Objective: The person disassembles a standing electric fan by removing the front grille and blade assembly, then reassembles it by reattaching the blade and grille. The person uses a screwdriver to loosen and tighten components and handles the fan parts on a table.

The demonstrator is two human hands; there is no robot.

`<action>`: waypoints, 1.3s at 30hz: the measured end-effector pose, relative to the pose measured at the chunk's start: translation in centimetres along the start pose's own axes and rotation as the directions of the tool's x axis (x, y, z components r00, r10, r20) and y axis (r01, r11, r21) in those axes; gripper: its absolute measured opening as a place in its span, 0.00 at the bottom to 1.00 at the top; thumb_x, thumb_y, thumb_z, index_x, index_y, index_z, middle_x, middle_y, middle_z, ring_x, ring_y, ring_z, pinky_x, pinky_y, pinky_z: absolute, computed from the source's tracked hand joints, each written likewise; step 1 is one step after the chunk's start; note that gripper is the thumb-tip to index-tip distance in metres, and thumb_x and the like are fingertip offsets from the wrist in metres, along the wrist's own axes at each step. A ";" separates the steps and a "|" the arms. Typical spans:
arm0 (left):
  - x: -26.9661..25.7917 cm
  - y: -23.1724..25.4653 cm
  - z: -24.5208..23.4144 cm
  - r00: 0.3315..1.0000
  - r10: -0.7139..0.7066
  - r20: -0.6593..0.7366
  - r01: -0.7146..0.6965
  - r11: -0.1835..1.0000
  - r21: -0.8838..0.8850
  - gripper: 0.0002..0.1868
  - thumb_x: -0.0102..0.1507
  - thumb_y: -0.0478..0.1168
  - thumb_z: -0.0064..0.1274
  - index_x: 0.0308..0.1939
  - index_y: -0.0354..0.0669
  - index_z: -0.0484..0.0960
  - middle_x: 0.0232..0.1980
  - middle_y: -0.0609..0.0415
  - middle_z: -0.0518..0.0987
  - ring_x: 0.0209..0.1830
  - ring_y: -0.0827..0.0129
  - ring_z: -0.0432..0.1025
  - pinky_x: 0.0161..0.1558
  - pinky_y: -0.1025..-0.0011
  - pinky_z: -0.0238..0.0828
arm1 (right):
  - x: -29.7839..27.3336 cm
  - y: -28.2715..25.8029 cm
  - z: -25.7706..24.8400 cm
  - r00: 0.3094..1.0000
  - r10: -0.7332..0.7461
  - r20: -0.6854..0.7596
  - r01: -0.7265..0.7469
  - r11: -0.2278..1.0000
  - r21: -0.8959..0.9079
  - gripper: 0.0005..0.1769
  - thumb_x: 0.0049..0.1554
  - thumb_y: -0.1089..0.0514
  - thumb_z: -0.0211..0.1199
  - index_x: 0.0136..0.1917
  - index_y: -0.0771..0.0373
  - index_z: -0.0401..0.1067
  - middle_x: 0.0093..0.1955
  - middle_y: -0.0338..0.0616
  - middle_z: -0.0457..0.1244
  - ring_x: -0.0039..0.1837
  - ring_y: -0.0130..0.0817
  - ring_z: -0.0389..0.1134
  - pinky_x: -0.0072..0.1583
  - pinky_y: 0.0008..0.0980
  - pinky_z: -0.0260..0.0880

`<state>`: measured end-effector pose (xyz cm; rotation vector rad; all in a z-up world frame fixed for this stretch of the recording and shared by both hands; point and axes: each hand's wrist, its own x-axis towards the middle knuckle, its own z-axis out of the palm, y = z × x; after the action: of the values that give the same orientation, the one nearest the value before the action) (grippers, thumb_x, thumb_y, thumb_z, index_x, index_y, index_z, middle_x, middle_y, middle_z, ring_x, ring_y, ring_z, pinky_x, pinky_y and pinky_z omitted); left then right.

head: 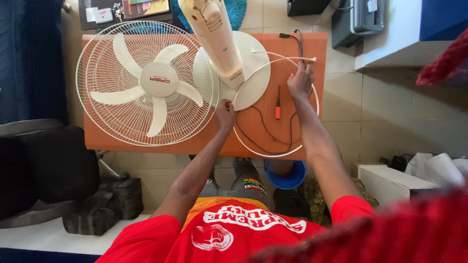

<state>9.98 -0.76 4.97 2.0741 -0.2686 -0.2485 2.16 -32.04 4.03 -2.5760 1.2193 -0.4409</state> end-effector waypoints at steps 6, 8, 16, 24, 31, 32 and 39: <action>-0.5 0.7 -0.6 1.000 0.031 0.003 -0.032 0.999 0.026 0.08 0.65 0.36 0.58 0.43 0.33 0.82 0.36 0.44 0.83 0.35 0.59 0.80 0.38 0.63 0.75 | 0.8 2.2 0.2 0.984 0.139 0.116 -0.135 0.990 -0.043 0.31 0.56 0.61 0.70 0.71 0.59 0.65 0.67 0.54 0.58 0.73 0.54 0.58 0.67 0.55 0.64; -0.6 1.0 -0.7 1.000 0.024 0.003 -0.024 0.999 0.032 0.08 0.64 0.36 0.58 0.43 0.34 0.82 0.35 0.44 0.84 0.34 0.59 0.80 0.37 0.62 0.75 | 1.3 3.2 0.2 0.993 0.100 0.063 -0.093 0.989 -0.118 0.36 0.53 0.60 0.72 0.72 0.62 0.63 0.65 0.56 0.57 0.71 0.56 0.57 0.65 0.57 0.63; -0.7 0.9 -1.0 0.999 0.038 0.019 -0.039 0.998 0.044 0.08 0.65 0.36 0.57 0.44 0.33 0.82 0.36 0.44 0.83 0.35 0.59 0.80 0.38 0.62 0.75 | 2.7 6.3 -0.5 0.972 0.192 0.135 -0.178 0.978 -0.110 0.37 0.53 0.58 0.72 0.73 0.63 0.62 0.68 0.58 0.56 0.70 0.56 0.58 0.61 0.58 0.65; -0.7 -0.1 -0.8 0.996 -0.055 0.064 0.055 0.998 0.015 0.10 0.67 0.38 0.55 0.45 0.32 0.81 0.37 0.45 0.84 0.35 0.62 0.79 0.38 0.64 0.76 | 3.2 7.5 -0.9 0.974 0.216 0.074 -0.203 0.967 -0.152 0.35 0.54 0.56 0.72 0.71 0.64 0.63 0.65 0.58 0.57 0.68 0.57 0.59 0.61 0.60 0.63; -0.7 0.2 -1.0 0.999 -0.008 0.044 0.006 0.999 0.049 0.09 0.66 0.38 0.56 0.45 0.33 0.82 0.37 0.46 0.84 0.36 0.62 0.79 0.39 0.64 0.75 | 3.9 8.5 -1.7 0.964 0.217 0.153 -0.206 0.975 -0.082 0.34 0.57 0.56 0.71 0.72 0.64 0.63 0.66 0.57 0.58 0.69 0.56 0.58 0.63 0.59 0.63; -0.6 0.3 -0.9 1.000 0.007 0.029 -0.008 0.999 0.034 0.09 0.66 0.38 0.56 0.45 0.34 0.82 0.37 0.46 0.84 0.36 0.62 0.80 0.40 0.63 0.75 | 4.1 8.5 -1.7 0.968 0.206 0.142 -0.196 0.977 -0.078 0.33 0.56 0.56 0.71 0.71 0.64 0.63 0.66 0.58 0.57 0.69 0.56 0.58 0.62 0.59 0.63; -0.5 0.6 1.1 0.999 0.046 0.023 -0.047 0.999 0.015 0.10 0.65 0.39 0.58 0.44 0.35 0.84 0.39 0.47 0.85 0.36 0.65 0.80 0.40 0.67 0.77 | 3.4 7.7 -2.2 0.988 0.154 0.001 -0.154 0.987 -0.036 0.31 0.54 0.57 0.71 0.68 0.65 0.67 0.65 0.56 0.60 0.68 0.54 0.59 0.63 0.54 0.64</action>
<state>9.11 -1.78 4.97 2.0784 -0.3331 -0.2425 -2.08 -39.66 3.90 -2.4865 1.4243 -0.3850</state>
